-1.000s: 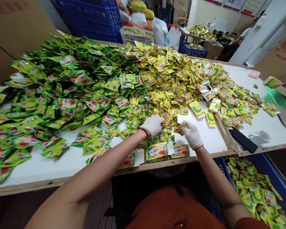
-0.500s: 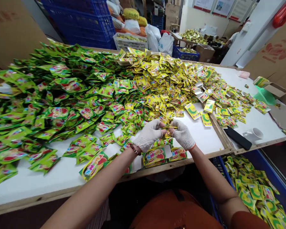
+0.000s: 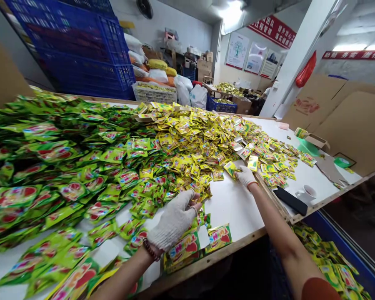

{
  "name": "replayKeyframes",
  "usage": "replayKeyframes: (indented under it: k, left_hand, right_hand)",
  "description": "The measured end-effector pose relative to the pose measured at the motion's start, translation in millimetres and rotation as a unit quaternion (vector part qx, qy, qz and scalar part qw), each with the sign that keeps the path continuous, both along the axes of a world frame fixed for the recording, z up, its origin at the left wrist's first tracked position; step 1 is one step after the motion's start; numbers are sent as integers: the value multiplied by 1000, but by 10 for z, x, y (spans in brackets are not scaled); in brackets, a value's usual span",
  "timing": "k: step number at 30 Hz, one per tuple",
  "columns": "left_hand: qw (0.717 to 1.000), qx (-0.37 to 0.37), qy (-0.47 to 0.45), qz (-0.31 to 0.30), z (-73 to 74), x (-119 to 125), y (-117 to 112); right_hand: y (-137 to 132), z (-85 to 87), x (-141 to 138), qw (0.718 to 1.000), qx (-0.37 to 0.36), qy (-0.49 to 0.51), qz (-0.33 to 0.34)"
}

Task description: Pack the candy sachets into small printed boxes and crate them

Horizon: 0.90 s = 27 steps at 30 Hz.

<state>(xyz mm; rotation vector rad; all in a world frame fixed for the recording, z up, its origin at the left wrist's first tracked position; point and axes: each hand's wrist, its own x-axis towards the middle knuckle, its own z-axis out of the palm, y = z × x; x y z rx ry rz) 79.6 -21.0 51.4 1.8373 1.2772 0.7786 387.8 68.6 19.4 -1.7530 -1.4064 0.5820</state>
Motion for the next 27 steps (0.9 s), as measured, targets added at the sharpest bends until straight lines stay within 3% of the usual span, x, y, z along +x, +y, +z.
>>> replayKeyframes:
  k: [3,6,10,12,14,16,18,21,24,27]
  left_hand:
    - [1000,7,28,-11,32,15,-30]
    - [1000,13,24,-16,56,11,-8]
    - [999,53,4,-6,183,-2,107]
    - [996,82,27,-18,312,27,183]
    - [991,79,85,-69,445,80,265]
    - [978,25,140,-152,531,136,345]
    - [964,-43,149,-214,545,170,412]
    - [972,-63,121,-191,459,139,453]
    - [981,6,180,-72,335,19,386]
    - [959,97,263,53,229,-108,232]
  right_hand:
    - [13,-94,104,999,-8,-40,-3]
    - [-153,-144,19,997,21,-77,19]
    - [-522,-33,-246,984,70,-118,118]
    - [-702,57,-419,950,104,-182,230]
    - [-838,137,-593,892,146,-288,315]
    - [-911,196,-737,846,176,-368,344]
    - [-924,241,-828,831,191,-391,347]
    - [-886,292,-851,853,201,-350,330]
    - [-877,314,-807,915,202,-208,280]
    - [-933,307,-807,970,142,-8,198]
